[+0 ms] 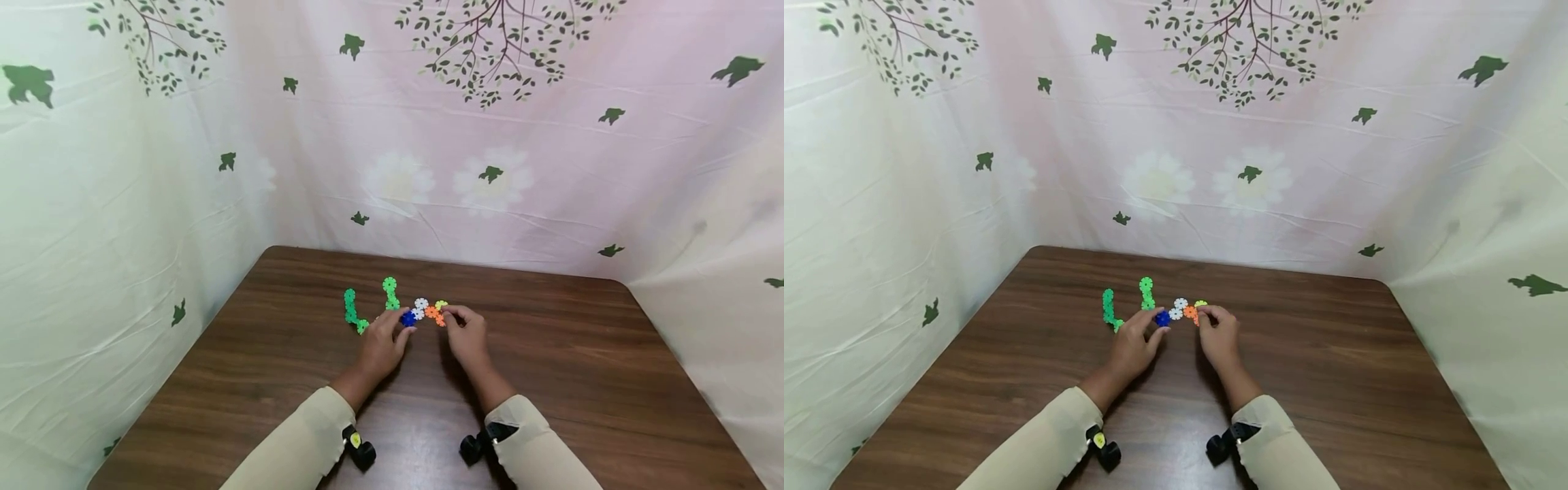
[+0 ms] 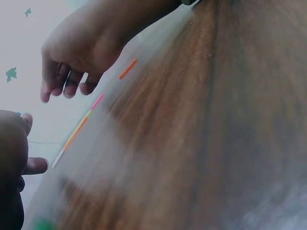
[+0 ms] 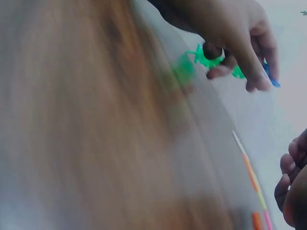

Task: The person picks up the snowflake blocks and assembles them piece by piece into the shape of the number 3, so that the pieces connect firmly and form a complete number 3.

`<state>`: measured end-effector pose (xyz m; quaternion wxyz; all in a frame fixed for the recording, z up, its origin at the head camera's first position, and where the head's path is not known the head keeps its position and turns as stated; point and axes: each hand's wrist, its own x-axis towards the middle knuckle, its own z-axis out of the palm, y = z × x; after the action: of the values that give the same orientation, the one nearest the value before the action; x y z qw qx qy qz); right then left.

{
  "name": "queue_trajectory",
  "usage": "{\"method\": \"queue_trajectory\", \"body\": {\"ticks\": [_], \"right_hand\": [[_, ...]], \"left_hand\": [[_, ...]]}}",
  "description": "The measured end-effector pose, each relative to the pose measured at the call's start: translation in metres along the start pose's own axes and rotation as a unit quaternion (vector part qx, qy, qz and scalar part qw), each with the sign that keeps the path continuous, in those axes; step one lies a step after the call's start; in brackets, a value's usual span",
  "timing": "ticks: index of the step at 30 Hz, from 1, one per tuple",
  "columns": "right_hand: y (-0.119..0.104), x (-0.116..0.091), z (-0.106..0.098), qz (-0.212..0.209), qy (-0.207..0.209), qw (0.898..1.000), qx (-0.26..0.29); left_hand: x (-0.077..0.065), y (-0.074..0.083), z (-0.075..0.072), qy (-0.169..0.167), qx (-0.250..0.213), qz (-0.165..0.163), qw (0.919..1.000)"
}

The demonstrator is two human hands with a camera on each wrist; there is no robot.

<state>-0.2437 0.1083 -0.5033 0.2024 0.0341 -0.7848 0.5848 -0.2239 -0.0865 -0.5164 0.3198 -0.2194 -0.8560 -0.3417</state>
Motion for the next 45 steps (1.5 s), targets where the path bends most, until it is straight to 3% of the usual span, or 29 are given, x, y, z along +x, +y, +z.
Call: {"method": "queue_trajectory", "body": {"ticks": [6,14,22,30,37,41,45], "right_hand": [[0.004,0.009,-0.02,0.043,-0.022,0.999,-0.023],[0.018,0.014,-0.037,0.039,-0.049,0.996,-0.058],[0.03,0.021,-0.048,0.03,-0.038,0.995,-0.089],[0.037,0.024,-0.051,0.035,-0.059,0.983,-0.172],[0.042,0.027,-0.051,0.018,-0.091,0.964,-0.248],[0.042,0.027,-0.05,0.015,-0.096,0.958,-0.268],[0.04,0.028,-0.05,0.03,-0.099,0.959,-0.264]], "left_hand": [[0.002,0.0,0.001,0.005,-0.008,0.001,1.0],[0.001,0.0,0.004,0.0,-0.026,-0.006,0.9996],[0.001,-0.002,0.004,0.002,-0.032,-0.001,0.9995],[0.001,-0.001,0.001,-0.002,-0.047,-0.002,0.9989],[0.0,-0.001,0.002,-0.012,-0.049,-0.002,0.9987],[0.0,-0.002,0.002,-0.01,-0.05,-0.002,0.9987],[0.0,-0.001,0.002,-0.006,-0.045,0.0,0.999]]}}
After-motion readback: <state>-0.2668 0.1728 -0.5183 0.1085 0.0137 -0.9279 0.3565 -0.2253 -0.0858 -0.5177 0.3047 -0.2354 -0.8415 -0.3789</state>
